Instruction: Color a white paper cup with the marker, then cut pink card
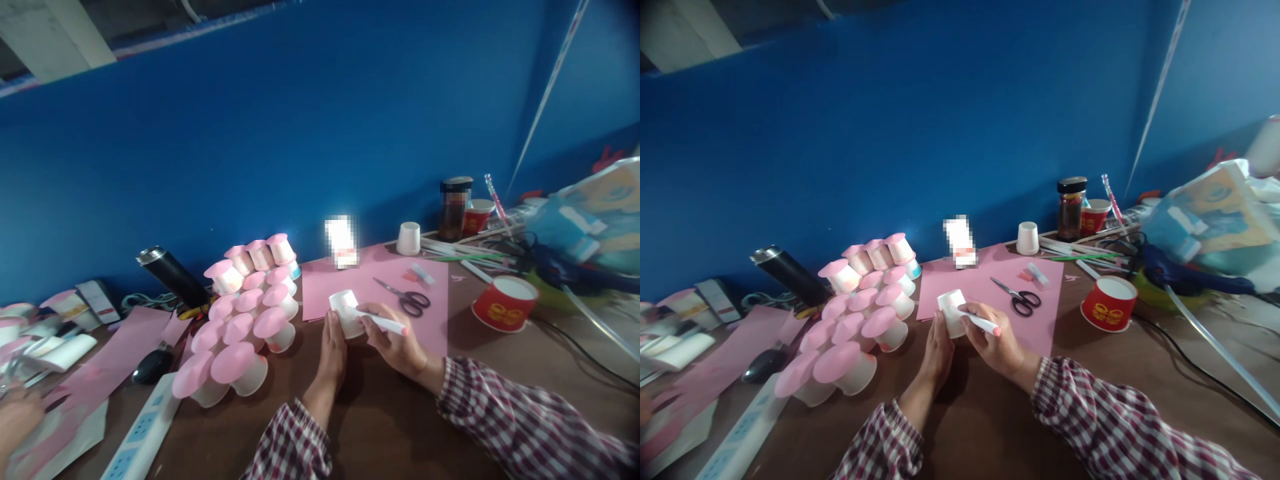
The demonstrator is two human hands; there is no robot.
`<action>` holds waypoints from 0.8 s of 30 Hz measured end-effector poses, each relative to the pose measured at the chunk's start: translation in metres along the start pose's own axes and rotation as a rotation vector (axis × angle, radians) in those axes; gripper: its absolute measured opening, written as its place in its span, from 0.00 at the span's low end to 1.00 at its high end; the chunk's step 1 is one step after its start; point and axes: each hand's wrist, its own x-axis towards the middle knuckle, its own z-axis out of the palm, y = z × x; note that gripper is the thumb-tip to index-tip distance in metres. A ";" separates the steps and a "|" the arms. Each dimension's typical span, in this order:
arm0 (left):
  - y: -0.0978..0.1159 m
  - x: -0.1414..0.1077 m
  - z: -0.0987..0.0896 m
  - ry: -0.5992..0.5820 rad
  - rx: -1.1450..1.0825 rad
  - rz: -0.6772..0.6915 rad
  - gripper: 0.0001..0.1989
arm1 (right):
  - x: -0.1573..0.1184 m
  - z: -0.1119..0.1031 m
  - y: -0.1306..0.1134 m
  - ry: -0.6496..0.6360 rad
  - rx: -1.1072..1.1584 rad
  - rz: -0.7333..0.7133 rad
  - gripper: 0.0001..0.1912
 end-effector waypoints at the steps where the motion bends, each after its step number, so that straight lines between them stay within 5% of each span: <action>1: 0.000 0.000 0.000 -0.003 0.002 -0.003 0.33 | 0.000 0.000 0.000 -0.004 0.002 0.007 0.08; 24: 0.004 -0.002 -0.001 0.049 -0.012 -0.017 0.30 | 0.000 0.001 0.002 -0.003 0.003 -0.008 0.09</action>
